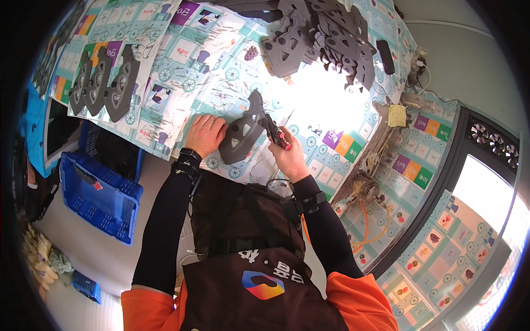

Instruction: The person holds a grey shoe component and applies adhesive using a hand-held applicator, then picks up small circular metal components and attaches them to the surface.

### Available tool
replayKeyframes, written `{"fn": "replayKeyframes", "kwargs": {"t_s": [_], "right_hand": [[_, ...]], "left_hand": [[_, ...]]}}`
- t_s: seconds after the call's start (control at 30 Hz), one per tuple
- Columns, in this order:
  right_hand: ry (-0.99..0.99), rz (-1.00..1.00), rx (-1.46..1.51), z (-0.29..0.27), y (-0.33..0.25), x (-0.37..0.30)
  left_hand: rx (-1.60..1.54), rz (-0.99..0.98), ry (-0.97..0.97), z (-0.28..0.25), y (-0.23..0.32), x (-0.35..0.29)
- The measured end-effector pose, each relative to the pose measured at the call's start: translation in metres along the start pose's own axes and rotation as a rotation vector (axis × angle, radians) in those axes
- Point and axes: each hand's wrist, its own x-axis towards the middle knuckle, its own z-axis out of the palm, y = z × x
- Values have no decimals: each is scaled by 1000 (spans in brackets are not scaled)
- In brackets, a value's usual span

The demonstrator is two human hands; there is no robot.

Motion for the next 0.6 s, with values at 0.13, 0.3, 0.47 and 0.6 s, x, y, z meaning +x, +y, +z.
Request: {"fn": "replayKeyframes", "kwargs": {"t_s": [0.13,0.3,0.47,0.6], "right_hand": [[13,-25,21,3,-7,0],[-29,-20,23,5,-15,0],[15,-32,68,8,-11,0],[-11,-19,57,11,-19,-3]], "left_hand": [[1,-4,1,0,0,0],[5,-12,-15,0,0,-2],[-9,-3,8,1,1,1],[1,-7,-2,0,0,-1]]}}
